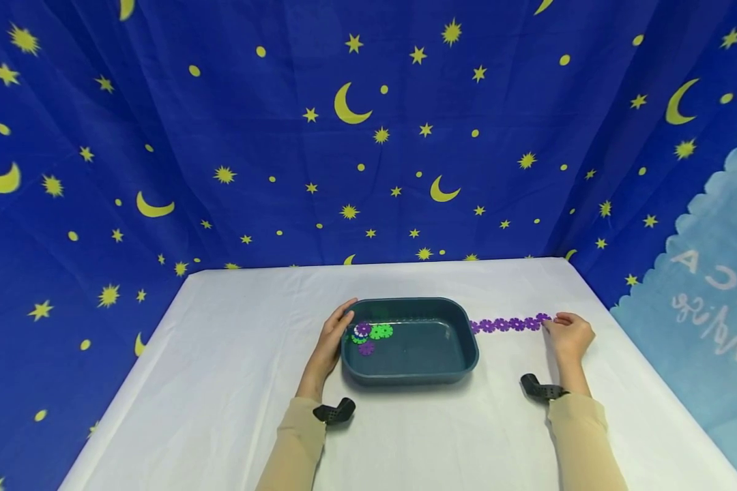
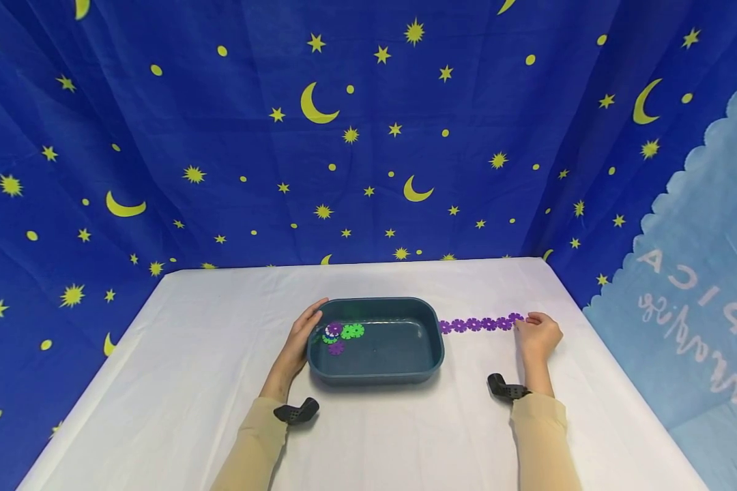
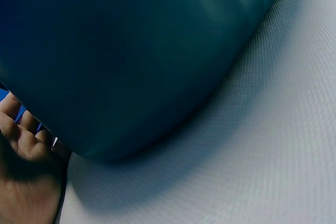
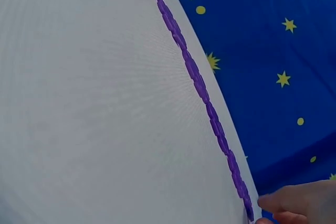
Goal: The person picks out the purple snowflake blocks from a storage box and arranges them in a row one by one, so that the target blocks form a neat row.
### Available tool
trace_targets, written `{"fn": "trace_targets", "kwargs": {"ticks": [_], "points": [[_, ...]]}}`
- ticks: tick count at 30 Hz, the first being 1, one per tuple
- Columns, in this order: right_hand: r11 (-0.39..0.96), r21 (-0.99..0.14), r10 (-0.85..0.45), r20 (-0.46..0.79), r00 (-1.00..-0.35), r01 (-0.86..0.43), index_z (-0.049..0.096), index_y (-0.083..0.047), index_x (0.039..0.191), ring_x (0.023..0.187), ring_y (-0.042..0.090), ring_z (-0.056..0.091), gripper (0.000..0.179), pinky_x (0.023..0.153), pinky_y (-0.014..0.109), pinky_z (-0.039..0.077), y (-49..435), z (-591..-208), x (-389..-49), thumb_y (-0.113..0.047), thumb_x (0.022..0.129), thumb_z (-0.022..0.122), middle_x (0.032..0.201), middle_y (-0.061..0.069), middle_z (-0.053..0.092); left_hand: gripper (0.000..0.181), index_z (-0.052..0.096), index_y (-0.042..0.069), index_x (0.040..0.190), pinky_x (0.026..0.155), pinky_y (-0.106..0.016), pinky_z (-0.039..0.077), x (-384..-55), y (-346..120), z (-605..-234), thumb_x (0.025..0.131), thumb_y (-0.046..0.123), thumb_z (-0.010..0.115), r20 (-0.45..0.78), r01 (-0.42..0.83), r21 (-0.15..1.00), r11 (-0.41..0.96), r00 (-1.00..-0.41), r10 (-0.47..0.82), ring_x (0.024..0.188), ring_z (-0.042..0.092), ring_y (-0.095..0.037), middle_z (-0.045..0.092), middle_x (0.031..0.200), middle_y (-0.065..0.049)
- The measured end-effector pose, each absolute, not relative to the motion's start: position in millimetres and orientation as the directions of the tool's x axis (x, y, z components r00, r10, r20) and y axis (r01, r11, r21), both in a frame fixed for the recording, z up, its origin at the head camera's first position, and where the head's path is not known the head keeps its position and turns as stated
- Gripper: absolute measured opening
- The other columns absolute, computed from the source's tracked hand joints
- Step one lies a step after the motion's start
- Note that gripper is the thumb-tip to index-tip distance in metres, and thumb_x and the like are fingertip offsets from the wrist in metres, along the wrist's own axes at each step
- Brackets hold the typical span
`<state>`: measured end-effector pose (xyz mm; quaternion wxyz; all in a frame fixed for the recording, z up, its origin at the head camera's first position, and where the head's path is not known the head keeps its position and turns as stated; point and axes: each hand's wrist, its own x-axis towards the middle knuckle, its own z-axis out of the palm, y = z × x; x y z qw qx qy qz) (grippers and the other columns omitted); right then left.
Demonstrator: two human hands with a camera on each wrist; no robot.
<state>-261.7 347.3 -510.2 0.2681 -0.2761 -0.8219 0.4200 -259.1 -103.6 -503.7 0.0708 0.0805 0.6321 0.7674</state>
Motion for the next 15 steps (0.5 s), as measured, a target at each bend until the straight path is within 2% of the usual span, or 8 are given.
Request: {"fn": "trace_targets", "kwargs": {"ticks": [6, 10, 12, 15], "points": [[0.496, -0.841, 0.707, 0.247, -0.663, 0.215, 0.067, 0.014, 0.096, 0.048, -0.015, 0.029, 0.022, 0.059, 0.012, 0.029, 347.5, -508.3, -262.2, 0.003, 0.078, 0.061, 0.090, 0.033, 0.066, 0.048, 0.035, 0.002, 0.146, 0.117, -0.049, 0.024, -258.0, -103.0, -501.9, 0.102, 0.021, 0.043, 0.039, 0.000, 0.983, -0.186, -0.977, 0.210, 0.142, 0.029, -0.033, 0.031, 0.153, -0.019], [0.480, -0.850, 0.721, 0.241, -0.649, 0.218, 0.067, 0.014, 0.097, 0.050, -0.014, 0.029, 0.022, 0.057, 0.010, 0.028, 346.7, -507.1, -261.6, 0.001, 0.081, 0.060, 0.092, 0.034, 0.065, 0.048, 0.037, 0.005, 0.146, 0.118, -0.048, 0.024, -264.7, -102.9, -514.4, 0.102, 0.024, 0.044, 0.041, 0.002, 0.980, -0.198, -0.979, 0.197, 0.142, 0.030, -0.032, 0.032, 0.153, -0.016], [0.466, -0.859, 0.725, 0.232, -0.649, 0.213, 0.067, 0.013, 0.098, 0.050, -0.014, 0.030, 0.022, 0.057, 0.009, 0.029, 346.1, -506.1, -261.7, 0.000, 0.082, 0.060, 0.085, 0.031, 0.065, 0.049, 0.038, 0.007, 0.145, 0.118, -0.047, 0.024, -266.6, -103.0, -519.2, 0.101, 0.026, 0.046, 0.040, 0.001, 0.979, -0.202, -0.981, 0.188, 0.142, 0.030, -0.030, 0.033, 0.153, -0.015], [0.446, -0.871, 0.724, 0.216, -0.655, 0.206, 0.067, 0.013, 0.100, 0.050, -0.014, 0.031, 0.023, 0.057, 0.008, 0.029, 342.5, -502.8, -261.3, -0.002, 0.084, 0.060, 0.088, 0.031, 0.064, 0.050, 0.038, 0.008, 0.145, 0.118, -0.047, 0.024, -267.2, -103.0, -522.0, 0.100, 0.029, 0.047, 0.044, 0.007, 0.979, -0.201, -0.983, 0.181, 0.141, 0.031, -0.029, 0.034, 0.152, -0.014]]}}
